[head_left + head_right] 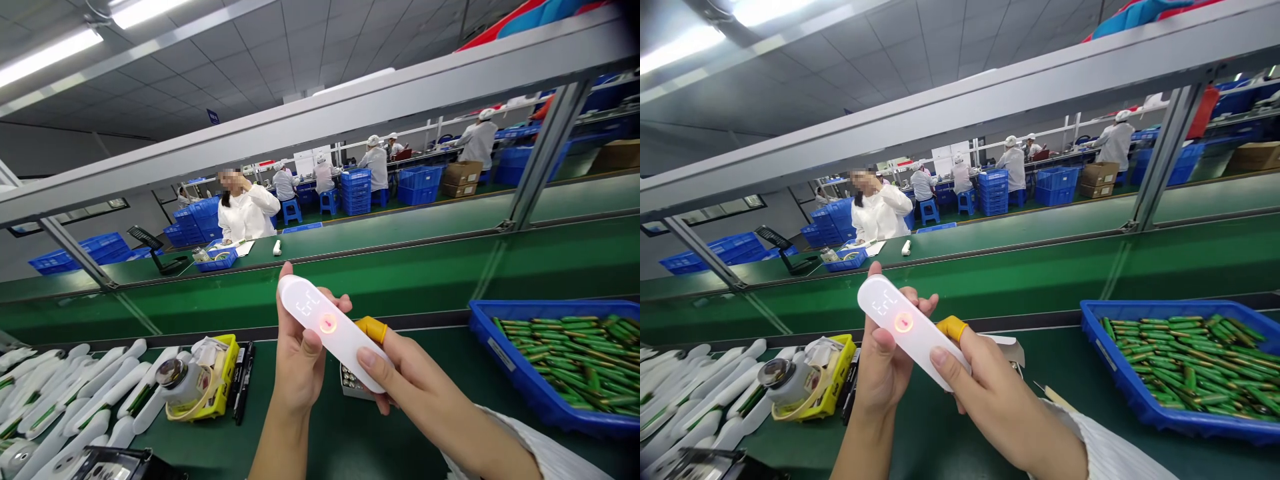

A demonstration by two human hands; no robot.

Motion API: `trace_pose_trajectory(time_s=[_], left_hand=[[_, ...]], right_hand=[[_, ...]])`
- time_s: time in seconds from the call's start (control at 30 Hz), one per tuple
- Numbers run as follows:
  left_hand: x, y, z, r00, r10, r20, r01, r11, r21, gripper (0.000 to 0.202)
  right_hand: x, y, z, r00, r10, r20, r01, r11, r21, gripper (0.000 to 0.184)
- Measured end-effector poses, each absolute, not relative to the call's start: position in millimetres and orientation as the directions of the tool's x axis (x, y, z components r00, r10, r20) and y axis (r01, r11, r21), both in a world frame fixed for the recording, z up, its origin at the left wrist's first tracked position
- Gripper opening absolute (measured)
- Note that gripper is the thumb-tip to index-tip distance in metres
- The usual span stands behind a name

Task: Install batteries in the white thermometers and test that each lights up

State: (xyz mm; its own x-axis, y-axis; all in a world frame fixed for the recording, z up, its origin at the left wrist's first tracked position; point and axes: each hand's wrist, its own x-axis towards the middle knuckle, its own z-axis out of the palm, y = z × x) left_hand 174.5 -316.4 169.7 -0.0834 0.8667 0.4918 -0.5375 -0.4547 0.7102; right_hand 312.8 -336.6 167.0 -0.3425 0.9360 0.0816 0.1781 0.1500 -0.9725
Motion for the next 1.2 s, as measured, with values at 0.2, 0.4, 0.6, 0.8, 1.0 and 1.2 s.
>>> trace_pose_trajectory(time_s=[0.2, 0.4, 0.6, 0.8, 1.0, 1.2], left_hand=[[174.6, -315.5, 167.6, 0.002, 0.880, 0.475, -0.548, -0.397, 0.737, 0.078], [172.4, -312.5, 165.0, 0.061, 0.884, 0.463, -0.550, -0.358, 0.755, 0.086], [171.9, -309.0, 163.9, 0.018, 0.892, 0.451, -0.563, -0.364, 0.742, 0.079], [167.2, -305.6, 163.2, -0.039, 0.899, 0.437, -0.513, -0.393, 0.763, 0.077], [166.0, -305.0, 163.9, -0.050, 0.902, 0.429, -0.466, -0.401, 0.789, 0.078], [163.8, -298.5, 157.9, -0.002, 0.910, 0.415, -0.385, -0.383, 0.840, 0.083]], right_hand=[[310.2, -331.6, 163.1, -0.309, 0.917, 0.252, 0.257, 0.336, -0.906, 0.044], [307.1, -320.6, 157.1, -0.325, 0.877, 0.355, 0.182, 0.426, -0.886, 0.046], [309.1, -316.4, 161.7, -0.371, 0.884, 0.286, 0.147, 0.360, -0.921, 0.045], [313.8, -314.2, 162.4, -0.452, 0.864, 0.224, 0.226, 0.353, -0.908, 0.051], [320.1, -310.0, 166.8, -0.490, 0.859, 0.151, 0.347, 0.351, -0.870, 0.044], [325.6, -304.2, 167.6, -0.603, 0.797, 0.035, 0.146, 0.153, -0.977, 0.036]])
